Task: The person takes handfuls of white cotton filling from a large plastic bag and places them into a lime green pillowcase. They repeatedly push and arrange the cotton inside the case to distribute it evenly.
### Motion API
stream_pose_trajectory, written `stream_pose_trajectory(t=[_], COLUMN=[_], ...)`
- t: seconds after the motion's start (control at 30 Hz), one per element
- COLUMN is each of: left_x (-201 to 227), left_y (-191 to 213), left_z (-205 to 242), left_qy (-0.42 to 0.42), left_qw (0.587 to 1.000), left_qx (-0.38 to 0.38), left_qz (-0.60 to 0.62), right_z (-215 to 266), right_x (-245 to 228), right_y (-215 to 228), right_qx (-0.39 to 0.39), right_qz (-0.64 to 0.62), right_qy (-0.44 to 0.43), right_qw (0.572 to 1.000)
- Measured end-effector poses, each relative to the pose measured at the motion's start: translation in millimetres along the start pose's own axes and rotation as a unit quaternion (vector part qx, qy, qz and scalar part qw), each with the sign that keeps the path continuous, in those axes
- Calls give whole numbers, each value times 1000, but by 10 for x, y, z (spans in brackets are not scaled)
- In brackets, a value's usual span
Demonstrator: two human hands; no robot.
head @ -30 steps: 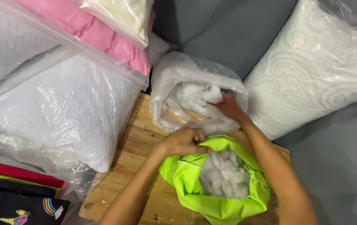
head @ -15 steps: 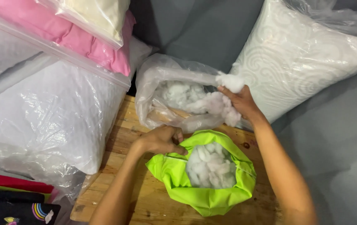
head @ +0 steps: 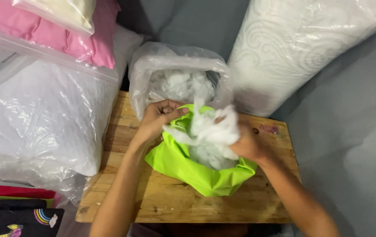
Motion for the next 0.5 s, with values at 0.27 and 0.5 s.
stream_pose_trajectory(t=[0.27, 0.5], left_x=[-41, -103], left_y=[63, 61], left_z=[-11, -55], left_qy=[-16, -24], left_qw=[998, 999], left_qx=[34, 19], left_qz=[45, 28], right_z=[483, 621], right_x=[448, -553], right_y=[-907, -534], right_qx=[-272, -282], right_qz=[331, 335], right_qy=[254, 76], right_qw=[867, 896])
Point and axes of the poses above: each hand's wrist, its own z-axis away from the middle knuckle, its own y-axis out of the back of the hand, x = y × z, the point moved 9 cm from there along -z, towards the middle knuckle, and after that the axes turned 6 degrees about -y, right-handed, at the moved point
